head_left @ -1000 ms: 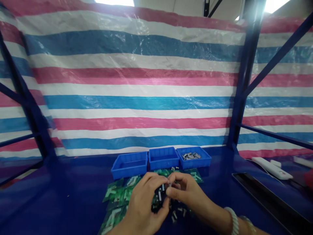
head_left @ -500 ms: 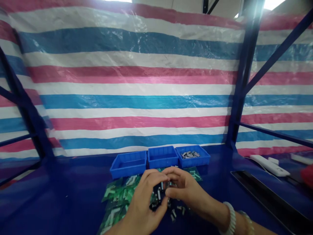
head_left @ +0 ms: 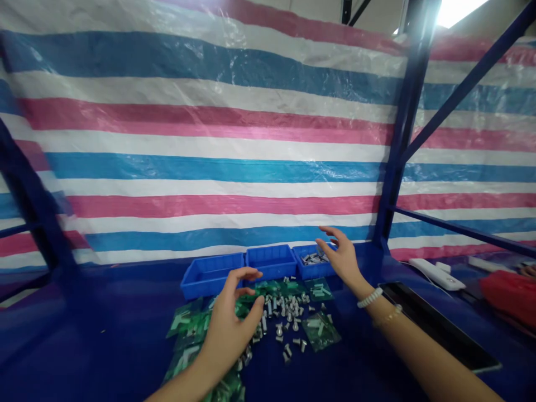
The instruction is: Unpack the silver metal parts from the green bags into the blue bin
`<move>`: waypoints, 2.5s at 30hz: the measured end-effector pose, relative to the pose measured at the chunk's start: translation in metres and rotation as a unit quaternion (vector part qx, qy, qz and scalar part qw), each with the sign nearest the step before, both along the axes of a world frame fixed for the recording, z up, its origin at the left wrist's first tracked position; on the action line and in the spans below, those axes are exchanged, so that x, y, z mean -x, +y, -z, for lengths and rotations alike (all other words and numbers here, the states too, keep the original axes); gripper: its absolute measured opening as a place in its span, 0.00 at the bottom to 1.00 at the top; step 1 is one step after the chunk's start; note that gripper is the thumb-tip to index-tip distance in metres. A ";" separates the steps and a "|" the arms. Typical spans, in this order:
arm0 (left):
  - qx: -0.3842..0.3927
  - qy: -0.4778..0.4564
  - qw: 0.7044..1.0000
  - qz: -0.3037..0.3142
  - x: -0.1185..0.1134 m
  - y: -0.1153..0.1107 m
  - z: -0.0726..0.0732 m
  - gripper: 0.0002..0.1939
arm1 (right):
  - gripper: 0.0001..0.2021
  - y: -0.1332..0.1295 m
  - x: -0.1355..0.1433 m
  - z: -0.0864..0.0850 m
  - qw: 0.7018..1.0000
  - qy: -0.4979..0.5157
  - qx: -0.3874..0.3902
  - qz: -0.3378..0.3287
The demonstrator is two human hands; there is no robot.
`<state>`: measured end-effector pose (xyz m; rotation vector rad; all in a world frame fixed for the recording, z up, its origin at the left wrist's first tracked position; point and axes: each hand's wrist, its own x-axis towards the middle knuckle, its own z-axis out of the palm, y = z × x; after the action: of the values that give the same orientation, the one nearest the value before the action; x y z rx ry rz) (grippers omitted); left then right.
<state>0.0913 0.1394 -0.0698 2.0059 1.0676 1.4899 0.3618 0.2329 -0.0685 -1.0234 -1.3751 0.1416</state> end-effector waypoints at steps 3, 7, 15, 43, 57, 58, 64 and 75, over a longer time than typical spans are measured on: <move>0.021 -0.040 0.999 -0.005 0.002 0.005 -0.002 0.12 | 0.16 -0.007 0.005 0.001 1.000 -0.015 0.008 0.001; 0.039 -0.064 0.997 -0.019 0.004 0.008 -0.001 0.12 | 0.08 -0.036 0.035 0.000 0.991 -0.110 0.007 -0.082; 0.047 -0.078 0.996 -0.020 0.002 0.007 0.001 0.12 | 0.24 -0.086 0.098 0.029 0.883 -0.386 0.070 -0.260; 0.077 -0.074 0.994 0.018 -0.004 0.002 0.000 0.11 | 0.13 -0.070 0.094 0.037 0.901 -0.336 0.159 -0.224; 0.252 -0.187 0.938 0.146 -0.004 0.001 -0.005 0.12 | 0.14 -0.067 0.083 0.016 0.815 0.122 0.222 -0.522; 0.265 -0.191 0.931 0.163 -0.005 0.000 -0.005 0.12 | 0.14 -0.067 0.083 0.017 0.809 0.126 0.221 -0.530; 0.354 -0.205 0.890 0.199 -0.007 -0.005 -0.010 0.13 | 0.14 -0.072 0.086 0.017 0.794 0.120 0.230 -0.550; 0.295 -0.274 0.898 0.177 -0.004 0.001 -0.007 0.12 | 0.32 -0.067 0.070 0.002 0.715 0.268 0.256 -0.593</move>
<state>0.0948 0.1405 -0.0630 1.1741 0.7364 1.2238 0.2915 0.1662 -0.0703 -0.2775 -1.2448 1.7277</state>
